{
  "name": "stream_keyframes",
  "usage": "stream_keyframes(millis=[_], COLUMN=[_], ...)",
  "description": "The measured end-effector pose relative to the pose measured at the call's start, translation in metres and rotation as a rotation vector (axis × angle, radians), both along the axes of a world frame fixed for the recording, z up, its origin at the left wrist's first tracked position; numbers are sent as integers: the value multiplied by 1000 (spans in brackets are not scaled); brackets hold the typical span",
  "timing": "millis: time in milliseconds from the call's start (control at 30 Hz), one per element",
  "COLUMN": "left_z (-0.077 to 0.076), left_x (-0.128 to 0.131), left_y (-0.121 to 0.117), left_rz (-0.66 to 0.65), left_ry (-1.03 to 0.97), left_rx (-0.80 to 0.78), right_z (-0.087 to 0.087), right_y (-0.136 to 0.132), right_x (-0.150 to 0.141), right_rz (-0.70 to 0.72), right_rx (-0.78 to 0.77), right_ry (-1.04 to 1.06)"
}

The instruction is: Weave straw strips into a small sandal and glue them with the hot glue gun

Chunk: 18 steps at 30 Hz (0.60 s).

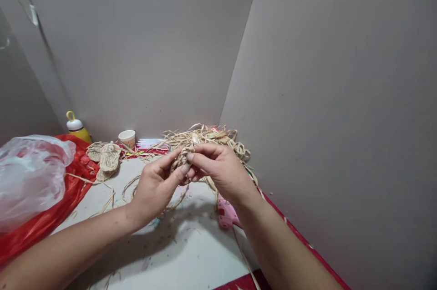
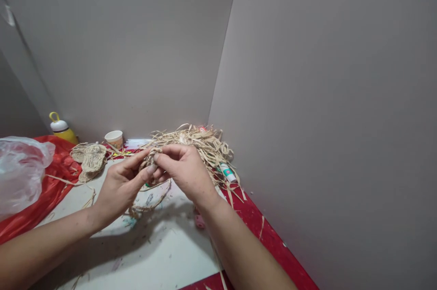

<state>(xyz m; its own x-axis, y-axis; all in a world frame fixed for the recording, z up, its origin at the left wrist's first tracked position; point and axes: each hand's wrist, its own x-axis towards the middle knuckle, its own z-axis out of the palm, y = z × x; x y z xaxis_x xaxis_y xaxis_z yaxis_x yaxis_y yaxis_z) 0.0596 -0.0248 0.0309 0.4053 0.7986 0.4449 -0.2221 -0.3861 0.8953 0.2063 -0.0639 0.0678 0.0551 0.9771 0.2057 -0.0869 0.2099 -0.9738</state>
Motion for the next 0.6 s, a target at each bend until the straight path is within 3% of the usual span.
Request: stream_keyframes(millis=[267, 400, 533, 600], left_z=[-2, -6, -6, -6], left_x=[-1, -3, -3, -3], left_y=[8, 8, 6, 4], left_rz=[-13, 5, 6, 2], left_ry=[39, 55, 73, 77], left_rx=[-162, -152, -127, -120], right_z=[1, -1, -3, -3], right_y=[0, 1, 4, 5], right_x=[17, 28, 27, 26], right_rz=[-48, -214, -293, -469], right_rx=[84, 63, 121, 232], right_ry=[-321, -267, -313, -294])
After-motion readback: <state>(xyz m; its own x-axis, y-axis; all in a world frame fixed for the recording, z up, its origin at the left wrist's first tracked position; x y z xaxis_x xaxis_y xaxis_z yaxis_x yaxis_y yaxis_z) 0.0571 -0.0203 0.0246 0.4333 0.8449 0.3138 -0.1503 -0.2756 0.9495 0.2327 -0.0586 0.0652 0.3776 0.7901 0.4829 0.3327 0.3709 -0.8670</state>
